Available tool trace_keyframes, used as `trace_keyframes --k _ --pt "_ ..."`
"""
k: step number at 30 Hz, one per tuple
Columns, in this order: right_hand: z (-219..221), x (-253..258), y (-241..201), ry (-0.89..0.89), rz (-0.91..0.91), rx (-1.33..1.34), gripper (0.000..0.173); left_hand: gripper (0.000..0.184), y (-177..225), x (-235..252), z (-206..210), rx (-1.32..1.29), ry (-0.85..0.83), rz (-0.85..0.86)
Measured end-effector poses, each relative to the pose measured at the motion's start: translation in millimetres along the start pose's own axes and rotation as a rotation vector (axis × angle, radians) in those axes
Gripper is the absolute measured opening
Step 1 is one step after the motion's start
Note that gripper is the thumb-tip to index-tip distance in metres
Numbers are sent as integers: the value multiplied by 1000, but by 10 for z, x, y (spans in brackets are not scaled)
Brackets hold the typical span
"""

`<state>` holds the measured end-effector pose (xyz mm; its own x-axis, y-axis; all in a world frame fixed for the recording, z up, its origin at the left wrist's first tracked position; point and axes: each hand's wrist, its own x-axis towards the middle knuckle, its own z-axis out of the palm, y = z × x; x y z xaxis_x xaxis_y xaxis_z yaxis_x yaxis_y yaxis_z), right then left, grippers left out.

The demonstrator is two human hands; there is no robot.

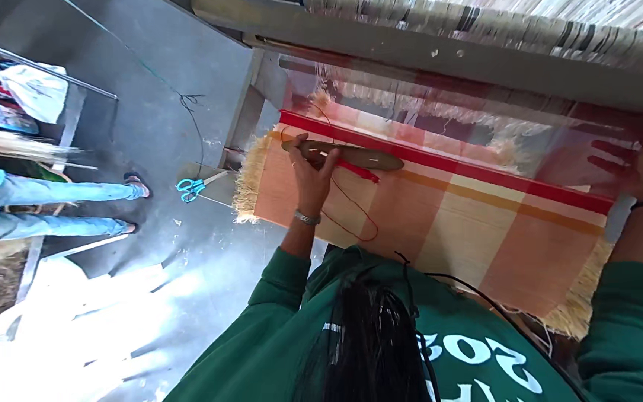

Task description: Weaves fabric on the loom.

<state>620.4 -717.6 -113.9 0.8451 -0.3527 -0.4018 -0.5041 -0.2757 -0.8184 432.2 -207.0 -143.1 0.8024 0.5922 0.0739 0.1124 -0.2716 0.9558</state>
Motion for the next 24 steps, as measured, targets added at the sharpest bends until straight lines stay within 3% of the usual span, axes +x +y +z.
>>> trace_keyframes --k 4,6,10,14,18,24 --pt "54 -51 -64 27 10 -51 95 75 -242 -269 239 493 191 123" --pt "54 -29 -47 29 -5 -46 94 75 -227 -377 264 613 199 174" --pt "46 -9 -53 34 5 -34 93 41 -290 -555 207 583 -73 573" --pt "42 12 -48 0 -20 9 86 30 -381 -479 161 544 -312 634" --pt "54 -57 -78 -4 -46 26 80 24 -351 -452 148 538 -347 624" --pt "47 -29 -68 15 -34 -1 84 15 -371 -295 29 467 -240 644"
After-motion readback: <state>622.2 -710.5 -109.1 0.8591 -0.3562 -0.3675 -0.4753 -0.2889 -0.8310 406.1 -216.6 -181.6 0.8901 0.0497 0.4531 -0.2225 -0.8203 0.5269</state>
